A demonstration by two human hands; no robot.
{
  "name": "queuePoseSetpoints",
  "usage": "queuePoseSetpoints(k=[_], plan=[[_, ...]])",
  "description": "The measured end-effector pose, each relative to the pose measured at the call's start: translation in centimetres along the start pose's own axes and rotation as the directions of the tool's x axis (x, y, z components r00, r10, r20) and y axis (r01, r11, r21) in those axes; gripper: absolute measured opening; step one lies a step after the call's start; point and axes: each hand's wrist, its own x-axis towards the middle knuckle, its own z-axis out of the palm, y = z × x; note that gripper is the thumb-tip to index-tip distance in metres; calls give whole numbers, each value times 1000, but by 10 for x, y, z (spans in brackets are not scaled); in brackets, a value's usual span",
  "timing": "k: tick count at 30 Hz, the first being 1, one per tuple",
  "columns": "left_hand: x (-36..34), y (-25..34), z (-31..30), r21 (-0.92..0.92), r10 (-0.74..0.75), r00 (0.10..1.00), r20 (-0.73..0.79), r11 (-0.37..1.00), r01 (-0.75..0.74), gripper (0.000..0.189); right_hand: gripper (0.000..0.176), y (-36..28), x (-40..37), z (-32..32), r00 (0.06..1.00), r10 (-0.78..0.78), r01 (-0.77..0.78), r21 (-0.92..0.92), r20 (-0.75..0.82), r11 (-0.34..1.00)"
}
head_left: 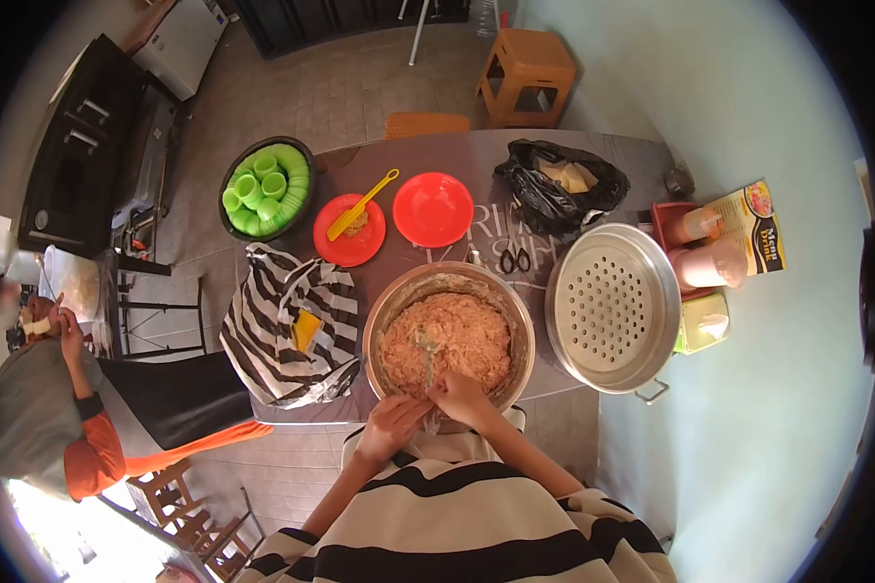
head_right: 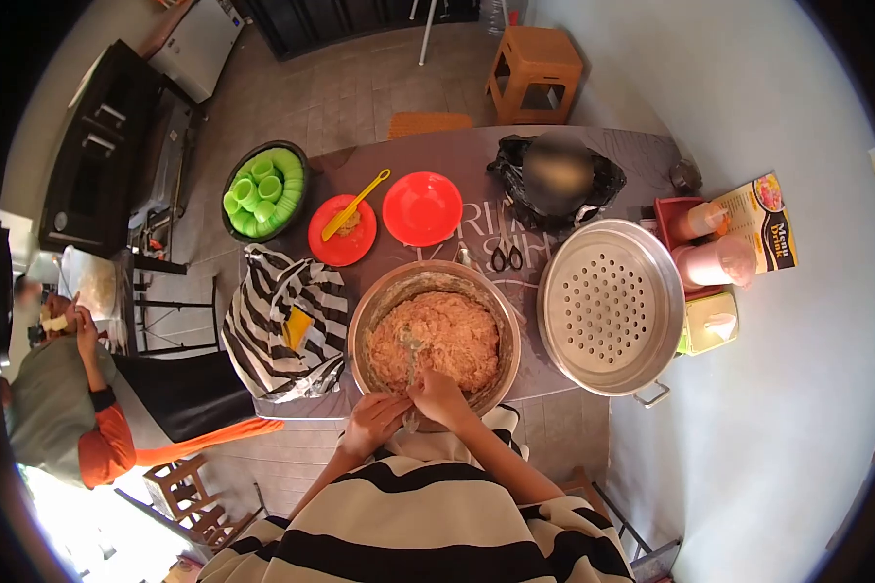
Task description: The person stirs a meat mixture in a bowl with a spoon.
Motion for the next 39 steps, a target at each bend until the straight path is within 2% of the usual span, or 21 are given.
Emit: queuePoseSetpoints(k=[2,6,9,11,12,13,14,15,16,17,18,20,22,24,25,27,28,30,34,37,39], plan=[[-5,3,0,-53,4,1000,1,999,-4,28,29,-6,6,-3,999,-10,23,-242,53,970],[-1,18,-16,-52,2,1000,1,999,-2,26,28,-1,8,12,996,-52,78,-411,74,908],[-6,15,-22,-3,-129,989,-74,992,129,29,25,-25,-14,-1,1000,-19,10,-548,-11,837],[-16,-1,-15,52,-362,876,-320,916,398,33,20,-22,-25,-19,970,-98,-65,-626,-223,777],[-20,-7,-8,49,-364,874,-323,916,399,33,17,-24,-30,-35,984,-54,-67,-639,-168,766],[-26,-12,0,-215,-614,730,-300,789,576,36,15,-28,-35,-52,994,-9,-66,-654,-111,754],[-29,-15,4,-454,-814,544,-203,571,684,39,15,-34,-45,-64,994,-10,-63,-657,-107,751],[-29,-13,5,-456,-816,540,-206,569,684,39,14,-41,-54,-76,993,-38,-50,-702,-110,711],[-27,-10,5,-730,-904,425,42,263,631,41,14,-46,-59,-84,992,-66,-38,-743,-111,669],[-26,-8,5,-858,-879,355,319,-110,501,44,14,-49,-60,-89,992,-68,-36,-745,-109,666],[-27,-9,6,-859,-879,354,320,-111,499,44,14,-51,-60,-94,990,-46,-71,-757,-133,650],[-30,-8,11,-840,-800,431,418,-160,518,47,14,-47,-51,-97,987,-22,-109,-770,-157,629],[-29,-7,8,-840,-782,456,426,-155,519,47,18,-19,-15,-89,951,0,-229,-702,-310,674],[-27,-7,7,-841,-764,480,432,-148,521,48,19,17,25,-79,958,-97,-135,-719,-271,682],[-28,-8,7,-847,-752,492,439,-165,505,48,19,18,36,-76,958,-98,-132,-722,-268,679],[-30,-10,6,-853,-741,500,448,-187,487,49,22,13,54,-63,972,-211,64,-743,-105,666],[-32,-13,7,-848,-737,500,456,-189,495,48,22,7,57,-58,973,-204,60,-743,-105,666],[-34,-16,12,-845,-728,505,463,-190,501,47,26,-6,60,-49,963,-215,255,-814,164,522],[-39,-14,16,-885,-744,530,406,-176,431,47,20,-14,34,-28,961,-221,265,-788,167,556],[-40,-16,20,-897,-750,539,382,-161,412,47,14,-7,5,-23,922,-333,359,-749,195,556],[-42,-15,21,-897,-758,534,375,-150,417,47,16,-13,-20,-29,901,-372,396,-777,225,489]])
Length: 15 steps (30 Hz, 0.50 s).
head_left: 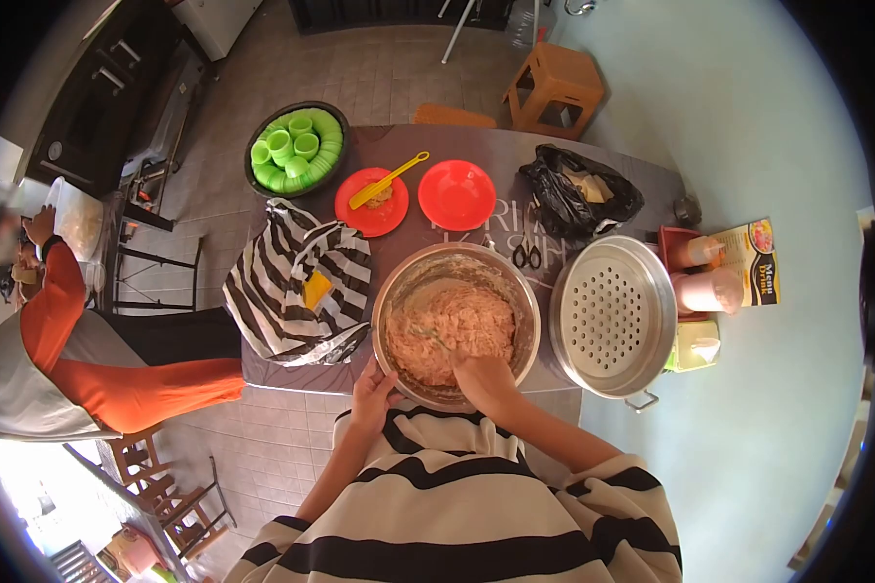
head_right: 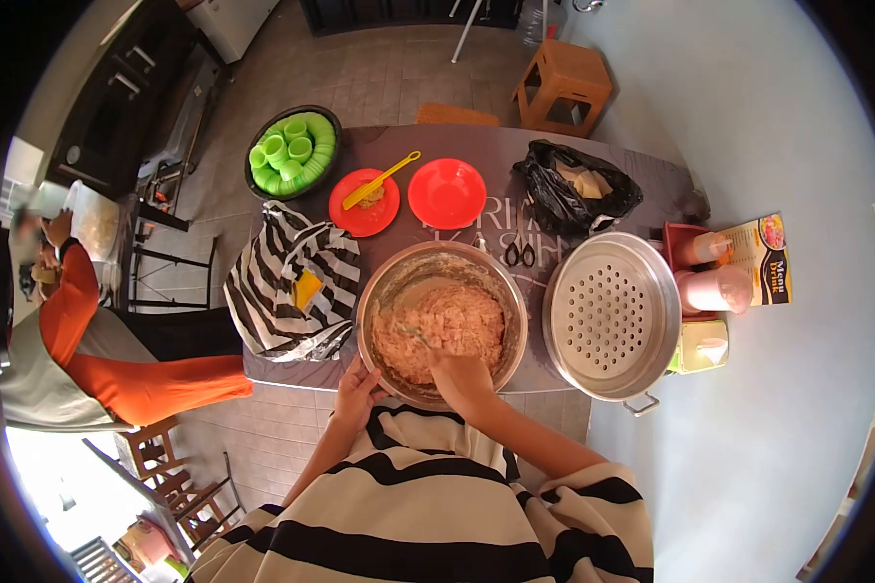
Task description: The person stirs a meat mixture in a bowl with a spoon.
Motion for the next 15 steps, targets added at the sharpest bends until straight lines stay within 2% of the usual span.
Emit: queuePoseSetpoints(k=[2,4,6,7,9,11,13,15], plan=[[-1,2,7,-17,61,997,-46,998,-62,46,15,2,-22,-8,1000,-3,3,-5,26,1000],[0,2,5,-4,43,998,-44,999,-44,48,13,9,-41,-25,999,2,-2,-11,54,1000],[-2,3,6,7,22,999,-42,1000,-22,50,12,14,-60,-51,979,32,-12,-103,201,995],[-5,7,10,-39,-6,1000,-26,999,5,53,12,17,-63,-65,979,32,-11,-105,203,994],[-8,11,15,-89,-34,999,-8,995,33,57,12,26,-57,-96,945,138,-95,-154,298,983],[-9,12,17,-135,-192,978,87,970,202,55,13,31,-45,-115,948,162,-117,-174,275,978],[-9,14,19,-165,-216,970,115,958,233,54,14,38,-28,-120,950,185,-138,-191,252,972],[-9,11,18,-193,-239,960,144,945,264,54,15,50,-7,-106,966,209,-175,-211,150,962]])
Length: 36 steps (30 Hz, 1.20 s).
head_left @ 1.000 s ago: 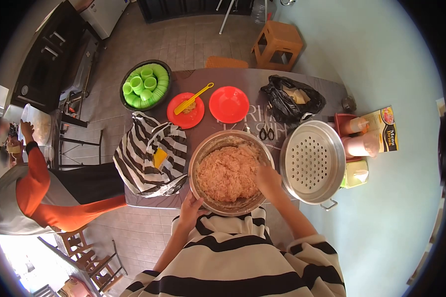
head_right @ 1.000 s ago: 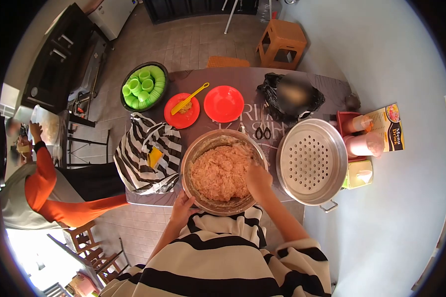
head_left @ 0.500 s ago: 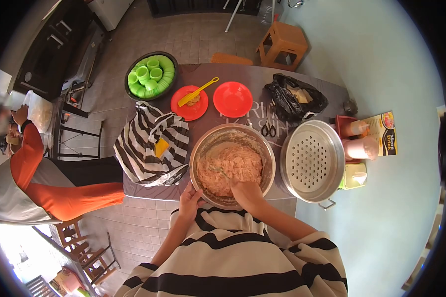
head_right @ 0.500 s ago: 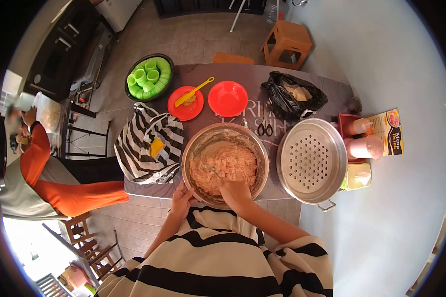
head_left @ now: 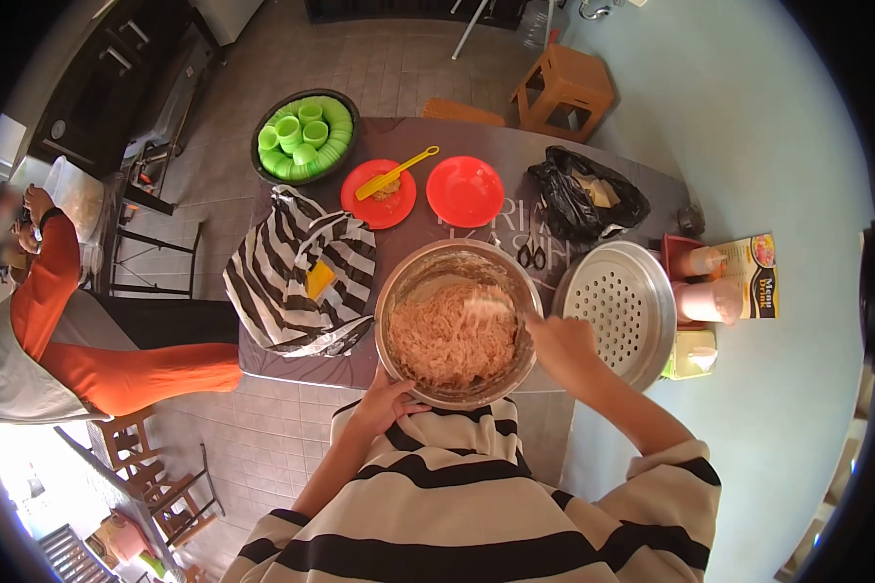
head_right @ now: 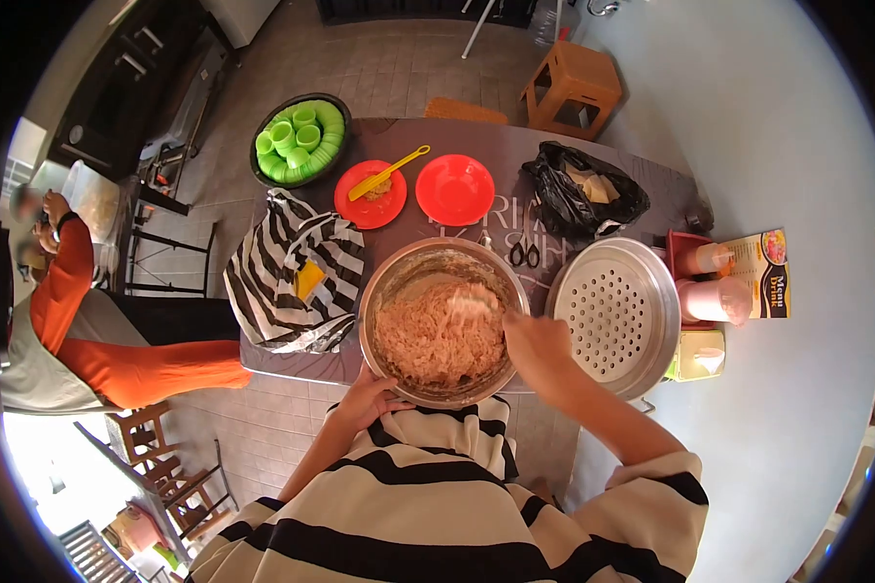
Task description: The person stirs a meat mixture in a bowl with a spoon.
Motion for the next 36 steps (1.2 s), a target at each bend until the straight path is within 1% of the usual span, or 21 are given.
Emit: queuePoseSetpoints(k=[1,3,7,9,13,15,16,17,18,19,20,22,23,25,26,28,29,31,32,34,36], plan=[[3,-2,-3,-22,2,1000,20,1000,-2,55,15,3,14,10,1000,-5,5,-3,1,1000],[9,-8,-6,-51,9,999,36,999,-7,56,17,9,41,36,996,91,-91,-10,1,996],[13,-17,-8,-51,104,993,-50,993,-106,56,18,17,51,71,986,141,-145,34,92,989],[13,-18,-7,-33,128,989,-68,991,-131,56,20,23,47,75,958,130,-155,79,257,985],[15,-17,-2,-26,155,980,-125,987,-159,58,21,43,41,86,917,71,-107,69,394,992],[17,-14,-1,-14,168,979,-118,985,-171,59,24,53,48,102,758,-124,198,-45,640,979],[17,-14,-1,-13,151,980,-128,988,-154,59,24,45,45,85,755,-127,204,-46,644,978],[17,-13,-1,-10,134,982,-135,991,-136,60,24,40,38,64,675,-47,-28,89,736,996],[17,-12,-2,-11,132,982,-137,991,-135,60,24,36,36,51,568,3,-275,186,823,943],[17,-12,-1,-23,121,984,-134,992,-125,61,25,40,28,63,575,-14,-503,367,818,782],[17,-12,-1,-34,108,985,-132,993,-114,63,25,40,25,79,573,-13,-506,367,819,781],[17,-12,-3,-29,101,987,-128,994,-105,62,19,36,19,104,468,-127,-662,442,875,605],[19,-12,-3,-28,104,987,-125,994,-109,61,19,31,15,108,468,-129,-662,444,874,603],[17,-8,-3,-24,95,989,-114,995,-99,60,7,5,10,106,416,-187,-815,456,890,358],[17,-7,-3,-26,85,991,-99,996,-88,59,7,-4,10,107,414,-189,-816,455,890,355],[19,-10,-7,-32,67,993,-97,997,-71,58,8,-23,8,109,427,-342,-880,472,837,55],[20,-11,-9,-40,58,994,-95,997,-62,57,8,-33,8,109,428,-341,-881,471,837,49],[19,-8,-8,-29,45,995,-93,998,-48,57,17,-54,11,111,508,-422,-861,445,751,-244],[18,-7,-7,-25,35,995,-94,999,-37,56,17,-62,14,114,511,-422,-860,446,749,-248],[17,-6,-4,-8,35,995,-98,999,-36,55,31,-75,20,119,563,-544,-794,222,622,-566],[17,-6,-3,7,35,994,-102,999,-35,55,35,-86,26,117,593,-497,-756,227,634,-614]])
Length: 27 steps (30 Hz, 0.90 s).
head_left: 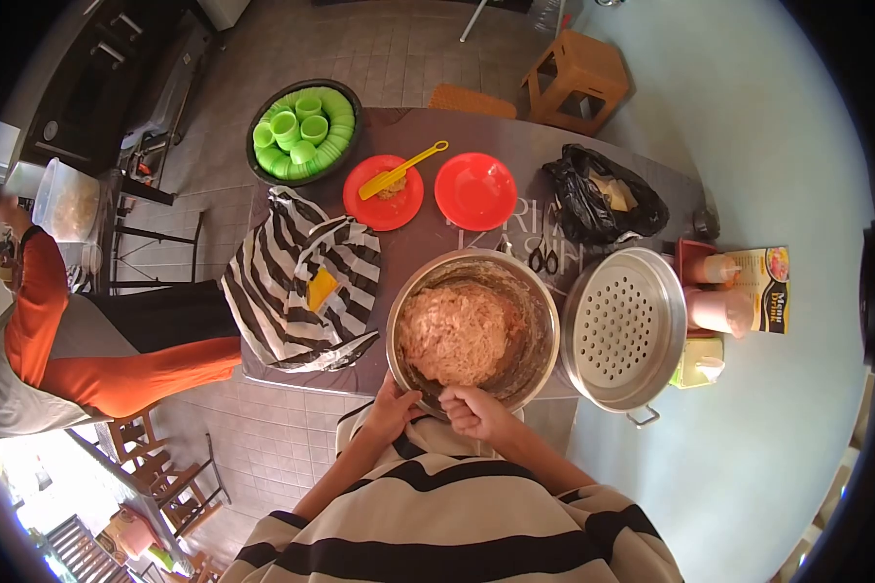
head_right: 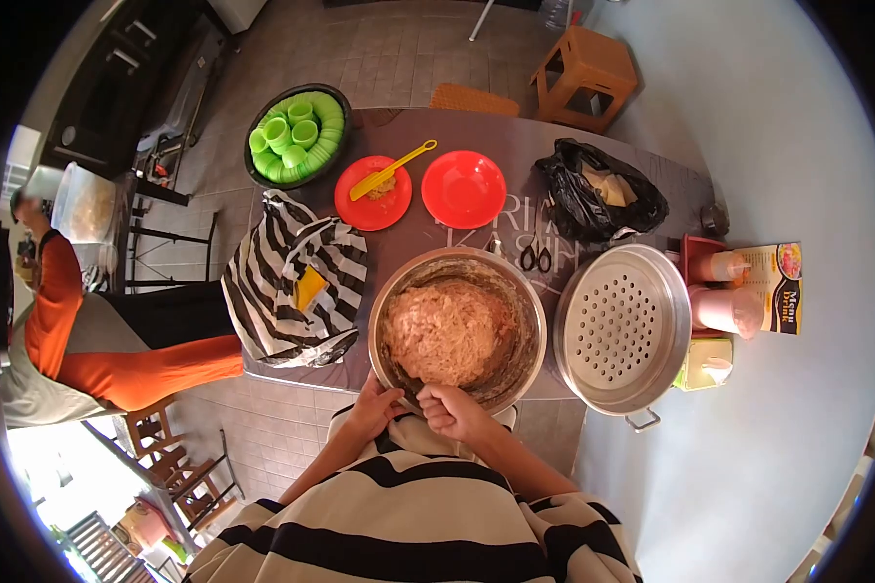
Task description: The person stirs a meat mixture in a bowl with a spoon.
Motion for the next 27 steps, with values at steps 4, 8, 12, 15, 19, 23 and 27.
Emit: queuePoseSetpoints(k=[4,8,12,15,19,23,27], plan=[[1,-1,1,-2,16,1000,-6,1000,-16,59,35,-12,2,7,972,-68,-3,298,225,955],[2,-3,0,6,22,1000,-21,1000,-22,59,34,-25,-6,-1,873,-125,-219,610,471,762],[1,-2,1,-22,39,999,-15,999,-40,67,31,-28,-27,-4,835,-253,-195,693,488,694],[1,-1,2,-26,34,999,1,999,-34,70,27,-30,-44,-14,812,-282,-193,691,511,697],[1,0,3,8,40,999,1,999,-40,71,24,-35,-84,-29,868,-193,-115,562,458,819],[0,1,4,26,40,999,-9,999,-39,70,23,-43,-124,-22,972,-232,230,-64,-37,971],[-1,1,2,47,39,999,-20,998,-38,68,23,-55,-124,-20,861,-444,228,-594,-246,771]])
